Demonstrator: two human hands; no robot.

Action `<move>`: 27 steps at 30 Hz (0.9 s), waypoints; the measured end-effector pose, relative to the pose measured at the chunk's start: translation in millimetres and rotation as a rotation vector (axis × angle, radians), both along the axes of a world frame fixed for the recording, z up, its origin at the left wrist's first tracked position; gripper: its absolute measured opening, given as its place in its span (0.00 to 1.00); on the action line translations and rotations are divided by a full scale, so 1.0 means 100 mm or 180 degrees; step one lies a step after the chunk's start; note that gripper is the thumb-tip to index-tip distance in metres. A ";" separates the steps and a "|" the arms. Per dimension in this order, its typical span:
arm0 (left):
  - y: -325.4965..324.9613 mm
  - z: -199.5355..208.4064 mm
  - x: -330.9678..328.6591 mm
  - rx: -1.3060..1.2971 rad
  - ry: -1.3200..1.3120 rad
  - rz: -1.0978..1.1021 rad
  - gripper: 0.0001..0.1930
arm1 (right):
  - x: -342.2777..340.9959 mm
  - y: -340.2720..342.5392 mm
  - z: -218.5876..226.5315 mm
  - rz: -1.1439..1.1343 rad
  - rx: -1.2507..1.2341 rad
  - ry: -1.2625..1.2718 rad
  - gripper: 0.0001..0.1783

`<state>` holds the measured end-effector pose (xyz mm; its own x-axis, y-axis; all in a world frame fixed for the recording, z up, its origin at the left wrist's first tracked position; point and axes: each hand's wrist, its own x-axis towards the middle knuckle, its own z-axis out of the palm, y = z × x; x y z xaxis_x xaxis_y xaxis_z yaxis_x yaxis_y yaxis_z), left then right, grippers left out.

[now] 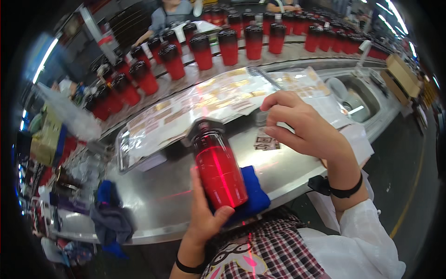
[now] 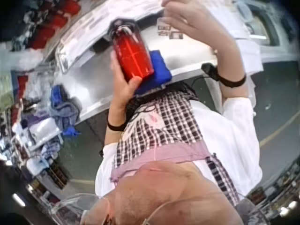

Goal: The person applies labels to a bottle by hand, using a green squeegee to smooth them and peeling off a protective film. After finishing one bottle, they set it aside and pick up a new one to repeat the process.

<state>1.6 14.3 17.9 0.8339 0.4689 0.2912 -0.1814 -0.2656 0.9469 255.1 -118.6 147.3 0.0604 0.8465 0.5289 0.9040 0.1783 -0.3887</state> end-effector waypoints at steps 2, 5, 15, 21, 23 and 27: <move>-0.12 0.06 -0.03 0.0785 0.0297 0.0289 0.58 | -0.06 0.10 0.02 0.0288 -0.0015 0.0115 0.05; -0.24 0.00 0.01 0.1487 0.0627 0.0573 0.58 | -0.15 0.22 0.02 0.0577 0.0019 0.0191 0.05; -0.16 0.09 0.09 0.2171 0.0582 0.0719 0.60 | -0.23 0.46 0.02 0.0749 -0.0031 0.0184 0.08; 0.23 0.19 0.04 0.0574 -0.0007 -0.0026 0.51 | -0.23 0.58 0.09 0.0951 -0.0265 0.0339 0.09; 0.23 0.15 0.17 -0.0369 -0.0243 0.0114 0.47 | -0.21 0.70 0.03 0.0898 -0.0486 0.0368 0.08; 0.21 0.21 0.38 -0.1732 -0.0334 0.0177 0.37 | -0.15 0.90 -0.30 0.0795 -0.0880 0.0623 0.08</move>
<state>39.6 34.9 38.8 0.7832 0.6172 0.0750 -0.2817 0.2448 0.9278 240.0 -28.2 117.0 -0.0877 0.9563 0.2788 0.7506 0.2474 -0.6127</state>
